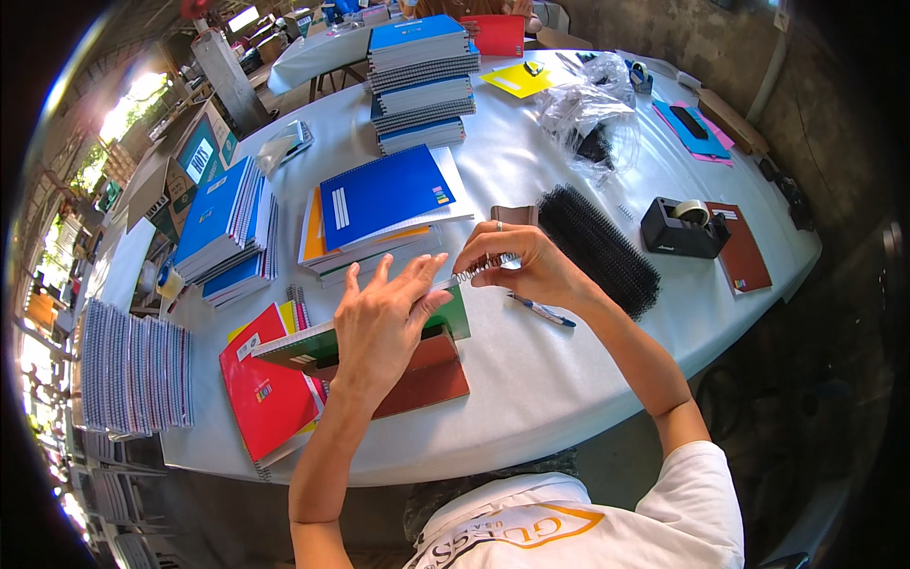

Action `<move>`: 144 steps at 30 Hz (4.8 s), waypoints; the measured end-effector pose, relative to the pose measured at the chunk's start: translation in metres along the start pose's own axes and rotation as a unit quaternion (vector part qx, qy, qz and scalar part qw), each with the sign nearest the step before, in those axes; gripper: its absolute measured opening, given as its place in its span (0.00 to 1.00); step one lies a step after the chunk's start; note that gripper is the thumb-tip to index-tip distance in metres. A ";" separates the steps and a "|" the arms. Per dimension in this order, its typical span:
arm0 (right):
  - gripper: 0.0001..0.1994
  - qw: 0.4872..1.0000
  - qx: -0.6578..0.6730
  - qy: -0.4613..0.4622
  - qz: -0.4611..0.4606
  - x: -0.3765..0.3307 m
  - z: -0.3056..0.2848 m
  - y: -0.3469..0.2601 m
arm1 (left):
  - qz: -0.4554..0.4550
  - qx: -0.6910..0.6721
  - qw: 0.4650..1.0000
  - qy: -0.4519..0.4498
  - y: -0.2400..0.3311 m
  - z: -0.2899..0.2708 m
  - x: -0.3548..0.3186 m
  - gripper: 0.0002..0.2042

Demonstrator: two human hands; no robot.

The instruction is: The person inserts a spiral coil through the pre-punched holes of a notebook, twists it through the length of the spine by hand, and trims the excess wire with shears.

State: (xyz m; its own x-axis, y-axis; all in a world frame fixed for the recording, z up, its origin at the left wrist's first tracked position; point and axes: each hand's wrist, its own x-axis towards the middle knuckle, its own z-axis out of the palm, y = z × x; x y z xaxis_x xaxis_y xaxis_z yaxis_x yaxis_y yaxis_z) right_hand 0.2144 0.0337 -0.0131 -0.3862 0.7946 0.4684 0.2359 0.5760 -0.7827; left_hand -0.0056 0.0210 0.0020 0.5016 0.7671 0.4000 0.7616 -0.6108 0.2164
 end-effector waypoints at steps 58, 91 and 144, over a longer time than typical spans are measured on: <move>0.25 0.932 -0.207 -0.215 0.205 0.045 -0.068 0.111 | -0.021 0.055 0.997 0.053 0.008 -0.009 -0.030 0.45; 0.28 0.906 0.291 -0.307 0.015 0.071 -0.005 0.092 | -0.032 0.057 0.992 0.106 -0.030 -0.013 -0.028 0.46; 0.26 0.929 0.071 -0.362 0.025 0.126 0.055 0.038 | -0.100 0.087 0.982 0.135 -0.085 -0.047 -0.067 0.47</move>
State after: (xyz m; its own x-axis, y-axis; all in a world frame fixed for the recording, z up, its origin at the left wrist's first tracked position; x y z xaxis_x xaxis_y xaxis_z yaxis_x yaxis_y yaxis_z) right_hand 0.1258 0.1454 -0.0061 -0.8889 0.4525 0.0717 0.1694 0.4701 -0.8662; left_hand -0.1237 0.0122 -0.0015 0.2251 0.7739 0.5919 0.9046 -0.3917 0.1681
